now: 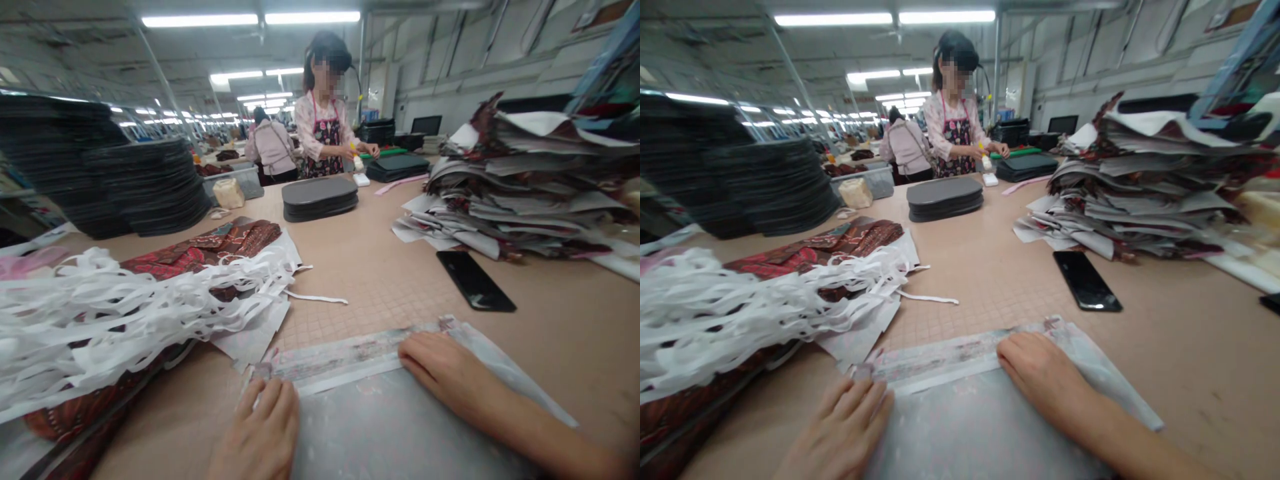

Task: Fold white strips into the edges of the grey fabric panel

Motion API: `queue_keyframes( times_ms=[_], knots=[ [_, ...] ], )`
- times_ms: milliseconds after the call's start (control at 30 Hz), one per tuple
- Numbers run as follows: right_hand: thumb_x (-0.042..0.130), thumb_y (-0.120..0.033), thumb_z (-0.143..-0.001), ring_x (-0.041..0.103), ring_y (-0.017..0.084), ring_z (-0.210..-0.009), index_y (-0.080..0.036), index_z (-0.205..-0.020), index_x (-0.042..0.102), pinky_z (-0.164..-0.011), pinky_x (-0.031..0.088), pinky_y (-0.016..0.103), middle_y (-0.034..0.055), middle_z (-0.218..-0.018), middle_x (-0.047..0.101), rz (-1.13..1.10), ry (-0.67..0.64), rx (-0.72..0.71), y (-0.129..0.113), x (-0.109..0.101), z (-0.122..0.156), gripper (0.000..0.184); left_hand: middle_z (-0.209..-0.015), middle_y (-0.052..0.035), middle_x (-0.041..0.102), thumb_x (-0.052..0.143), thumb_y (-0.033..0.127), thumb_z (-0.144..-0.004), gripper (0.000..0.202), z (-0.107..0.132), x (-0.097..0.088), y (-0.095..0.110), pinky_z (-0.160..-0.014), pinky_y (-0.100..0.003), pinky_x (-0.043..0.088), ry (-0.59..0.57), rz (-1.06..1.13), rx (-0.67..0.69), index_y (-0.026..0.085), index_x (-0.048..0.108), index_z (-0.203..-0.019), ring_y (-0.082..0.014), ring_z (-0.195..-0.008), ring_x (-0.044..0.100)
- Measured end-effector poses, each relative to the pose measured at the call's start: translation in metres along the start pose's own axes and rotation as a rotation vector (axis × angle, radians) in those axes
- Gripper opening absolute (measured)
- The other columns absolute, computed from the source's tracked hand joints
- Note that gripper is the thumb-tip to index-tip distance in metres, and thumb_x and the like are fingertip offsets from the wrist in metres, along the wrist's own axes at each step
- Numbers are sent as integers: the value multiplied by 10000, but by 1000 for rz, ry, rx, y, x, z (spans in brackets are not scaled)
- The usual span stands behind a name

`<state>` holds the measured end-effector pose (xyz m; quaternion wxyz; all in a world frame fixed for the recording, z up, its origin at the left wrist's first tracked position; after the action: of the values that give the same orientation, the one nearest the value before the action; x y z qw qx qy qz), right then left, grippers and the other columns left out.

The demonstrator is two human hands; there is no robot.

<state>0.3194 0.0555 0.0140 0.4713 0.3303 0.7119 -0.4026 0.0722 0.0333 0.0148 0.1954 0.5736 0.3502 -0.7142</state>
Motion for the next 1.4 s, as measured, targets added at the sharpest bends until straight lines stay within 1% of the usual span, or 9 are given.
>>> queue_keyframes(
  times_ms=[167,267,467,567,667,800,967,1167,1400],
  knots=[
    [527,-72,-845,542,199,-742,-158,-764,560,-684,414,331,36,-773,589,38,-11,31,-5,-3,-2,123,-1204,-148,559,363,34,-831,566,-43,-10,37,-814,-386,508,-97,108,225,110,329,-1392,-264,-1000,550],
    [540,-70,-834,539,193,-733,-158,-739,557,-672,398,316,33,-764,591,84,-24,29,-8,-6,-3,131,-1177,-158,563,381,68,-861,481,-59,-8,48,-798,-411,514,-105,126,254,98,398,-1341,-278,-989,548],
    [475,-126,-877,525,181,-710,-172,-757,550,-663,379,310,31,-752,586,96,57,47,4,-38,8,149,-1146,-92,581,396,-3,-844,378,-63,-5,42,-855,-342,481,11,225,237,151,563,-1146,-225,-982,540],
    [476,-133,-884,527,174,-732,-174,-771,553,-685,391,299,28,-760,586,18,58,104,20,-48,18,142,-1148,-90,581,414,-13,-818,442,-66,-5,41,-840,-345,486,40,240,247,159,520,-1211,-231,-985,538],
    [489,-84,-861,536,164,-744,-168,-769,561,-690,396,278,24,-775,595,-68,6,218,36,-44,26,144,-1152,-97,580,404,-28,-783,591,-72,-7,43,-809,-353,502,29,208,262,180,410,-1336,-237,-974,547],
    [507,-33,-830,537,148,-739,-155,-780,565,-671,389,252,20,-792,590,-145,-5,346,50,-34,30,145,-1068,-89,607,354,-49,-753,633,-82,-12,48,-733,-371,519,-20,108,247,216,437,-1323,-244,-897,573],
    [518,-26,-819,521,138,-724,-152,-764,558,-662,373,245,8,-775,576,-152,18,358,51,-31,29,144,-1133,-126,584,323,-74,-729,572,-90,-17,65,-769,-361,511,8,36,310,128,528,-1223,-245,-943,568],
    [518,-62,-838,526,146,-729,-147,-768,568,-678,385,258,16,-780,586,-112,35,359,48,-29,26,121,-1038,-121,598,338,-40,-756,593,-109,-29,85,-688,-388,520,25,91,337,126,431,-1318,-269,-886,574],
    [589,-112,-790,537,157,-829,-164,-914,569,-727,399,260,34,-925,587,-147,90,418,60,-43,41,136,-1054,-116,583,337,-36,-805,423,-123,-31,95,-749,-414,506,-33,176,348,137,593,-1095,-271,-932,560]
  ],
)
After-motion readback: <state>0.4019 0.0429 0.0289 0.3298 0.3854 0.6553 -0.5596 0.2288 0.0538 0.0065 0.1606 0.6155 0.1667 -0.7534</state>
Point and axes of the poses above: each hand's wrist, its own z-axis away from the middle knuckle, its own x-axis out of the palm, y = z × x, the point moved 6 cm from there along -z, towards the middle knuckle
